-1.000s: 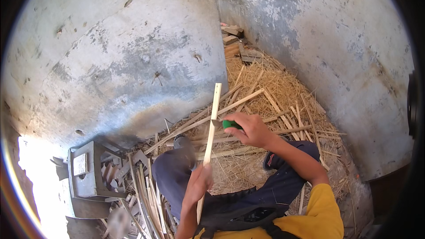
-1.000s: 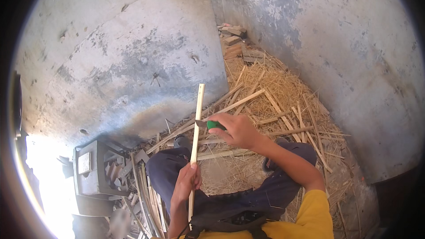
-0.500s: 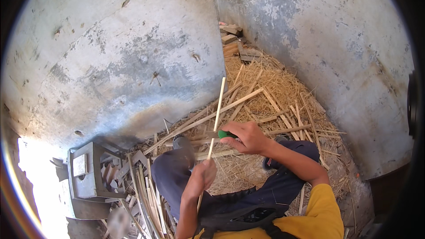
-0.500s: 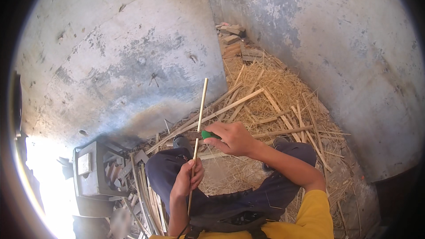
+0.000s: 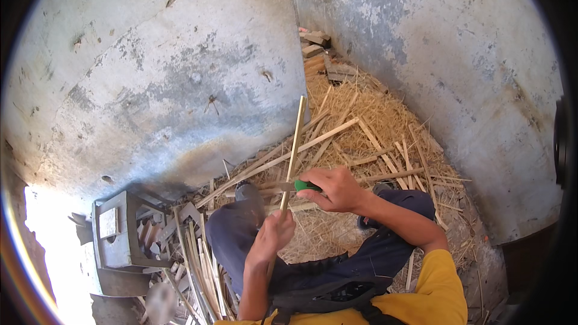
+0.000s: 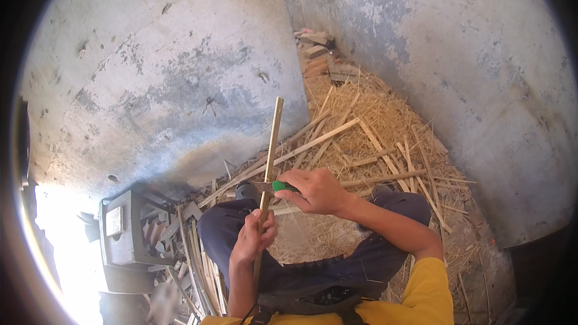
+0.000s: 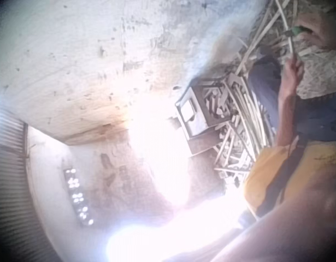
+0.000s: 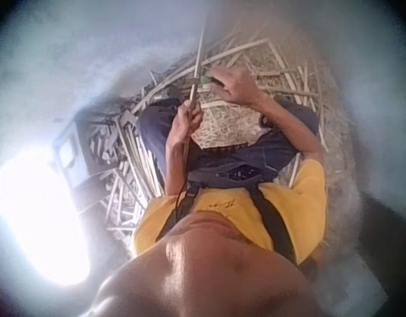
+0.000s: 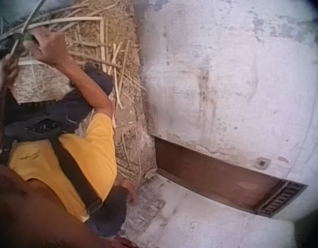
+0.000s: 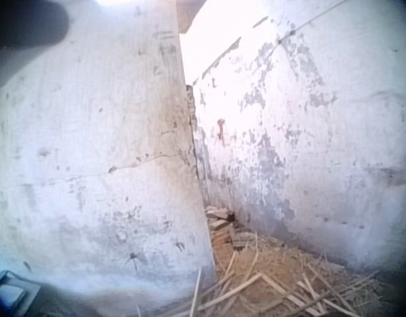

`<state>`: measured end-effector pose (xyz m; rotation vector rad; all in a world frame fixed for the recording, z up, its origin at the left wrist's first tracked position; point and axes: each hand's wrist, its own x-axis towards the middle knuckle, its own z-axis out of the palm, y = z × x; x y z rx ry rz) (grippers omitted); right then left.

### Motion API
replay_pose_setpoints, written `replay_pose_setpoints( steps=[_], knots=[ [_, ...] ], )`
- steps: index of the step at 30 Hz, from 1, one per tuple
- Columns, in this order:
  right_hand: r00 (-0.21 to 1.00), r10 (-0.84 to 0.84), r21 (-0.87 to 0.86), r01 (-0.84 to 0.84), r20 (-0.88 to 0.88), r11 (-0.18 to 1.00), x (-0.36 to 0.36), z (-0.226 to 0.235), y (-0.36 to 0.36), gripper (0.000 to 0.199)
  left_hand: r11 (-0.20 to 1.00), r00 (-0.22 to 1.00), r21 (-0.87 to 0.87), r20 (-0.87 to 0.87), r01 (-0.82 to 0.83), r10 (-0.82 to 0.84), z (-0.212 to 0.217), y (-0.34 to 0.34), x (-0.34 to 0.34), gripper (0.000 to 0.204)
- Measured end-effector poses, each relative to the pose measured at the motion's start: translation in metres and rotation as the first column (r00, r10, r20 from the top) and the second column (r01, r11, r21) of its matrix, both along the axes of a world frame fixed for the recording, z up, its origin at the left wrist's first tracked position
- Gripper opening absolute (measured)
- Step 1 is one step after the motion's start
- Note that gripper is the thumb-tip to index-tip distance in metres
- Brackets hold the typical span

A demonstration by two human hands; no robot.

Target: The person shaves a thin wooden stick using a green utility knife, removing small shavings to shape or smooth it while holding the stick in one hand and the knife in the other.

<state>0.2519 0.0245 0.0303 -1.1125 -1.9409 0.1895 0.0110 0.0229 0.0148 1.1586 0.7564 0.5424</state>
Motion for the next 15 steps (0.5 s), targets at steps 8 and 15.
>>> replay_pose_setpoints(
  steps=[8, 15],
  knots=[
    [0.999, -0.021, -0.007, 0.02, -0.038, 1.0, -0.01, -0.001, -0.003, 0.031, 0.919, 0.989, 0.384, -0.072, -0.093, 0.13, -0.004, 0.007, 0.009, 0.046],
    [0.999, -0.014, 0.039, 0.016, -0.034, 0.999, -0.008, -0.003, -0.001, 0.031, 0.827, 0.935, 0.556, -0.239, -0.089, 0.262, 0.021, 0.0, 0.017, 0.045]
  ],
)
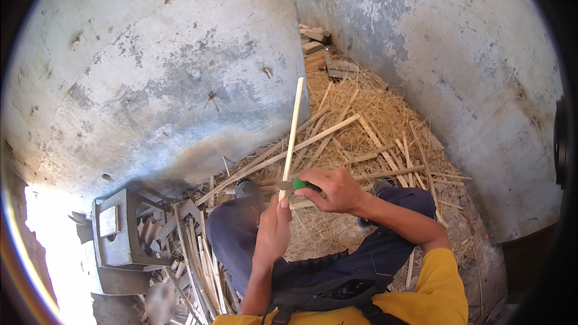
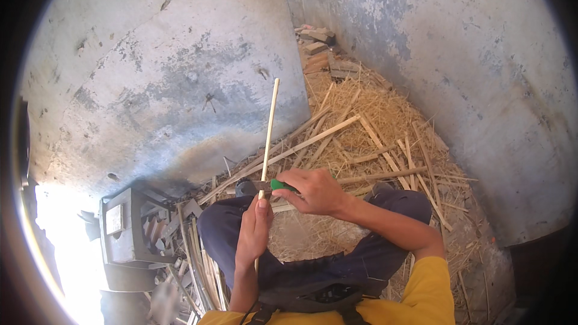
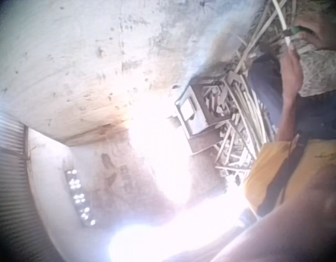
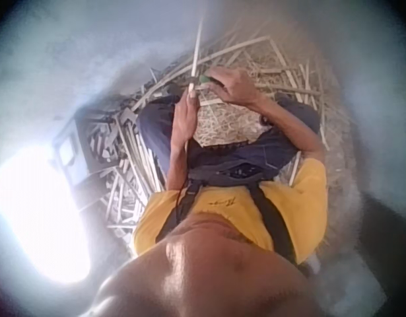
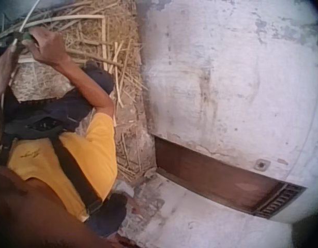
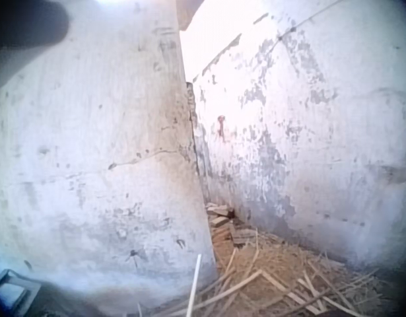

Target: The person shaves a thin wooden stick using a green utility knife, removing small shavings to shape or smooth it while holding the stick in one hand and the knife in the other.

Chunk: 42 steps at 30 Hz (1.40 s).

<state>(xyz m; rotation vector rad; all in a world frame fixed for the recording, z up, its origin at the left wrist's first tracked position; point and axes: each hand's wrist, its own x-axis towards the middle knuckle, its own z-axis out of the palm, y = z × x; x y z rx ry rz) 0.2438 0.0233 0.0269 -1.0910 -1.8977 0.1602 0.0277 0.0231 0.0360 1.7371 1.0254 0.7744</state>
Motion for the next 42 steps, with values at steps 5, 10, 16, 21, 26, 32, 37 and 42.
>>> replay_pose_setpoints(
  steps=[5, 10, 16, 21, 26, 32, 37, 42],
  knots=[
    [0.997, -0.07, -0.035, 0.069, -0.015, 0.997, 0.002, 0.005, 0.0, 0.03, 1.0, 0.999, 0.029, -0.048, 0.001, 0.001, -0.002, -0.003, -0.001, 0.043],
    [0.988, -0.148, 0.023, 0.149, -0.031, 0.989, 0.015, 0.011, 0.011, 0.03, 1.0, 0.997, -0.001, -0.081, -0.011, 0.011, -0.011, -0.009, -0.003, 0.043],
    [0.967, -0.25, 0.071, 0.253, -0.048, 0.965, 0.045, 0.014, 0.033, 0.026, 0.999, 0.991, 0.031, -0.135, -0.011, 0.015, -0.024, -0.024, -0.008, 0.044],
    [0.957, -0.29, -0.05, 0.289, -0.007, 0.956, 0.067, 0.019, 0.047, 0.027, 0.994, 0.991, -0.108, -0.132, 0.02, -0.034, -0.033, -0.032, -0.025, 0.031],
    [0.81, -0.586, -0.313, 0.555, -0.006, 0.77, 0.108, 0.006, 0.075, 0.041, 0.998, 0.989, 0.0, -0.134, 0.068, -0.067, -0.041, -0.051, -0.038, 0.028],
    [0.858, -0.51, -0.307, 0.469, -0.065, 0.828, 0.127, 0.017, 0.063, 0.044, 0.994, 0.995, -0.055, -0.047, -0.092, 0.09, -0.049, -0.027, -0.05, 0.028],
    [0.964, -0.262, -0.126, 0.254, -0.047, 0.959, 0.071, 0.004, 0.045, 0.04, 0.993, 0.998, -0.108, 0.002, -0.057, 0.057, -0.039, -0.013, -0.035, 0.035],
    [0.999, -0.009, -0.099, 0.014, 0.051, 0.995, 0.034, -0.005, 0.025, 0.032, 0.992, 0.995, -0.129, 0.101, -0.014, 0.027, -0.029, -0.004, -0.022, 0.033]
  ],
)
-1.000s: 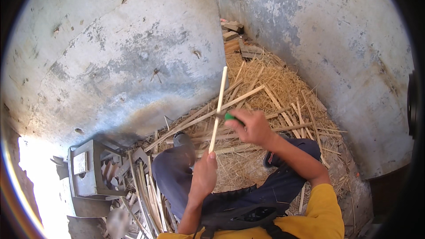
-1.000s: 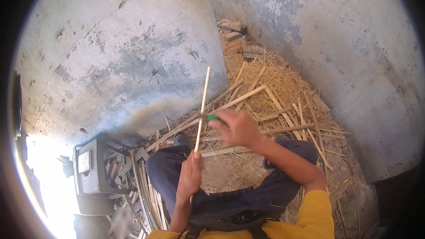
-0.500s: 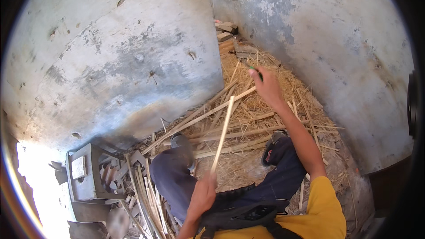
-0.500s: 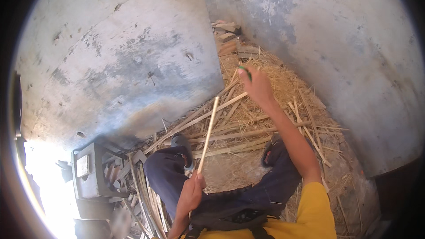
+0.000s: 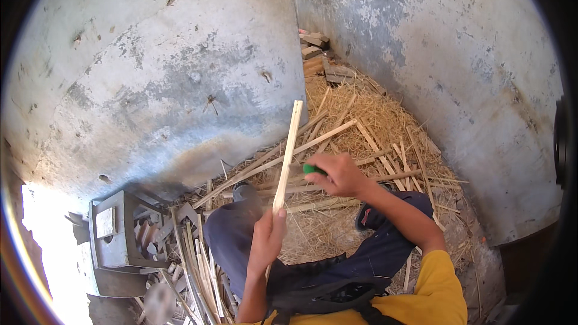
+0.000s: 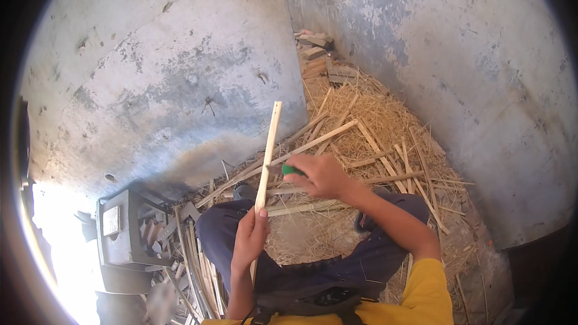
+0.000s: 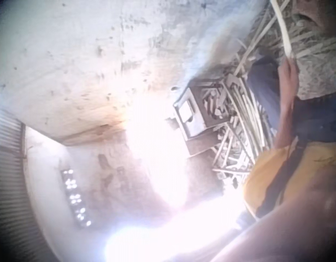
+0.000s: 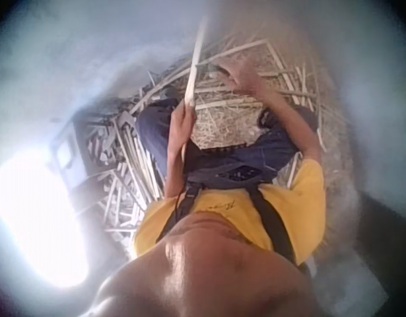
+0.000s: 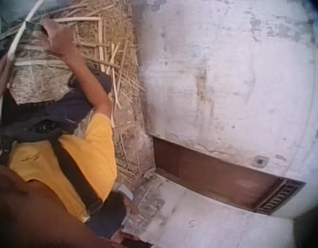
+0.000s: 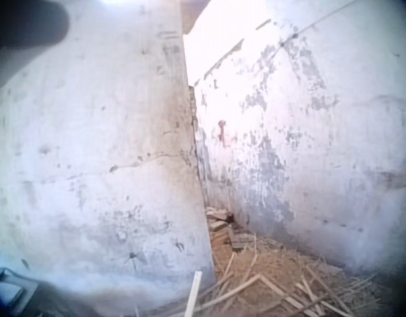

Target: The person shaves a thin wooden stick using a green utility knife, removing small shavings to shape or smooth it while holding the stick in one hand and the knife in the other.

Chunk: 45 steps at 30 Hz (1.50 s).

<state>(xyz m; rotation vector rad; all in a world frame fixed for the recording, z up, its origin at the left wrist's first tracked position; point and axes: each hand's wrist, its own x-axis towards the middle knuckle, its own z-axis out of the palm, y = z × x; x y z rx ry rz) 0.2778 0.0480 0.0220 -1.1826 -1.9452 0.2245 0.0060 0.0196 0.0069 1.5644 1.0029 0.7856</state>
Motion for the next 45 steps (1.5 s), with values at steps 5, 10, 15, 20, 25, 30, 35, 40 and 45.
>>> replay_pose_setpoints(
  steps=[5, 10, 15, 20, 25, 30, 35, 40, 45],
  knots=[
    [0.996, 0.084, 0.092, -0.088, 0.038, 0.992, -0.024, -0.008, -0.013, 0.03, 0.999, 0.997, -0.012, 0.066, 0.033, -0.032, 0.008, 0.005, 0.008, 0.04],
    [0.997, 0.08, 0.088, -0.081, 0.009, 0.993, -0.032, -0.001, -0.019, 0.03, 0.997, 0.991, -0.015, 0.115, 0.073, -0.071, 0.01, 0.004, 0.008, 0.039],
    [0.997, 0.068, 0.133, -0.071, 0.021, 0.989, -0.032, -0.006, -0.017, 0.029, 0.989, 0.988, -0.118, 0.133, 0.094, -0.078, 0.006, 0.005, 0.001, 0.032],
    [0.999, 0.015, 0.177, -0.022, 0.041, 0.984, -0.03, -0.007, -0.015, 0.025, 0.993, 0.989, -0.079, 0.123, 0.088, -0.078, 0.013, 0.001, 0.007, 0.042],
    [0.996, -0.029, 0.142, 0.017, 0.086, 0.99, -0.023, 0.006, -0.013, 0.027, 0.993, 0.99, -0.08, 0.118, 0.088, -0.078, 0.002, -0.004, 0.0, 0.043],
    [0.989, -0.138, 0.214, 0.146, -0.05, 0.966, 0.001, 0.003, 0.009, 0.031, 0.982, 0.99, -0.146, 0.095, 0.119, -0.106, -0.007, -0.018, -0.007, 0.044],
    [0.864, -0.463, -0.094, 0.453, -0.198, 0.887, 0.072, 0.0, 0.049, 0.04, 0.934, 0.976, -0.281, 0.066, 0.219, -0.209, -0.03, -0.039, -0.028, 0.044],
    [0.773, -0.633, -0.276, 0.619, 0.047, 0.735, 0.134, 0.018, 0.051, 0.046, 0.96, 0.986, -0.236, -0.03, 0.151, -0.163, -0.023, -0.05, -0.033, 0.03],
    [0.893, -0.45, -0.288, 0.426, -0.021, 0.858, 0.075, 0.017, 0.031, 0.043, 0.999, 0.995, -0.02, -0.097, -0.024, 0.022, -0.028, -0.041, -0.02, 0.027]
  ],
)
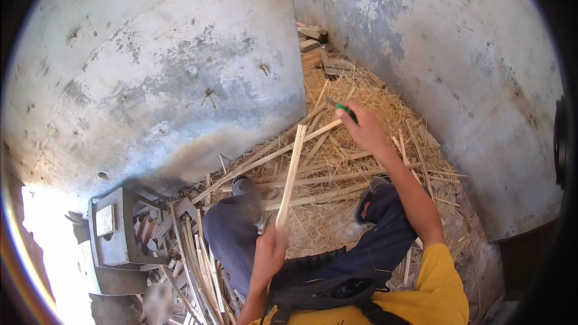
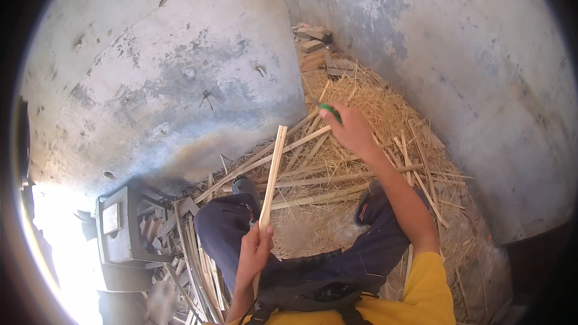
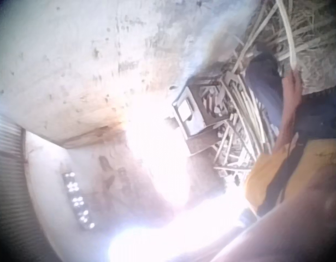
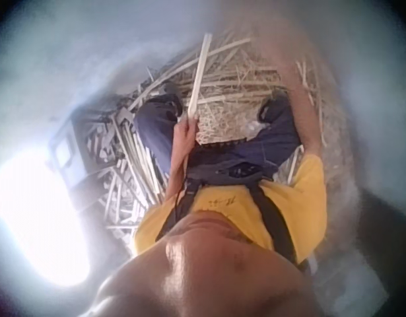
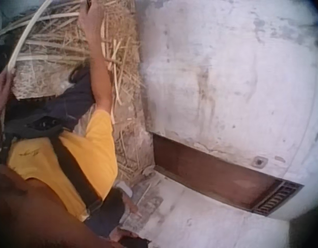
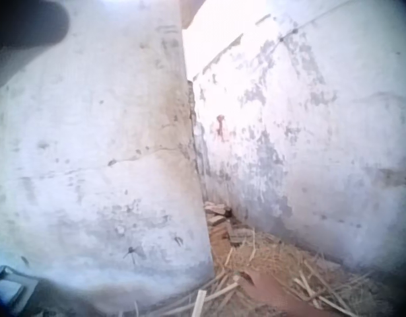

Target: The person shaves a thin wooden stick using a green utility knife, removing small shavings to shape or smooth it while holding the stick in one hand and the knife in the other.

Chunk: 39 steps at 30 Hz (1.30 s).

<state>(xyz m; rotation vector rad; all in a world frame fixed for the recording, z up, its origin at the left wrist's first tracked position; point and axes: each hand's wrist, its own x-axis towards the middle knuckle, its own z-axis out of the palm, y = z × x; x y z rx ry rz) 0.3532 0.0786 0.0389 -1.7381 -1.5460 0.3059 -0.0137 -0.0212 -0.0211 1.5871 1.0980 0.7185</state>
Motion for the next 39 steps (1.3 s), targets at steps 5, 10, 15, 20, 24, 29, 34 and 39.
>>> replay_pose_setpoints(
  steps=[5, 10, 15, 20, 24, 29, 34, 39],
  knots=[
    [0.977, 0.209, 0.272, -0.191, -0.036, 0.943, -0.047, 0.003, -0.022, 0.039, 0.996, 0.995, 0.089, -0.098, -0.016, 0.025, 0.009, 0.009, 0.015, 0.026],
    [0.945, 0.324, 0.276, -0.298, -0.051, 0.914, -0.082, -0.002, -0.044, 0.031, 0.998, 0.998, -0.062, 0.05, 0.027, -0.024, 0.019, 0.015, 0.02, 0.029],
    [0.917, 0.381, 0.288, -0.398, 0.115, 0.871, -0.098, -0.011, -0.052, 0.026, 0.999, 0.992, -0.033, 0.123, -0.002, 0.006, 0.029, 0.024, 0.026, 0.029],
    [0.885, 0.432, 0.276, -0.465, 0.174, 0.841, -0.1, -0.016, -0.051, 0.027, 0.996, 0.997, 0.068, 0.061, -0.052, 0.048, 0.039, 0.027, 0.03, 0.025],
    [0.853, 0.479, 0.314, -0.522, 0.208, 0.793, -0.1, -0.011, -0.052, 0.028, 0.99, 0.998, 0.131, 0.041, -0.062, 0.057, 0.038, 0.03, 0.031, 0.025],
    [0.853, 0.492, 0.343, -0.521, 0.176, 0.781, -0.097, -0.013, -0.05, 0.028, 0.994, 0.979, 0.055, 0.184, -0.1, 0.088, 0.044, 0.027, 0.032, 0.025],
    [0.857, 0.465, 0.324, -0.514, 0.222, 0.794, -0.095, -0.01, -0.049, 0.027, 0.99, 0.975, 0.048, 0.185, -0.134, 0.123, 0.042, 0.028, 0.031, 0.034],
    [0.872, 0.411, 0.346, -0.485, 0.268, 0.803, -0.093, -0.007, -0.05, 0.027, 0.99, 0.973, 0.045, 0.2, -0.13, 0.119, 0.043, 0.025, 0.029, 0.039]
  ],
)
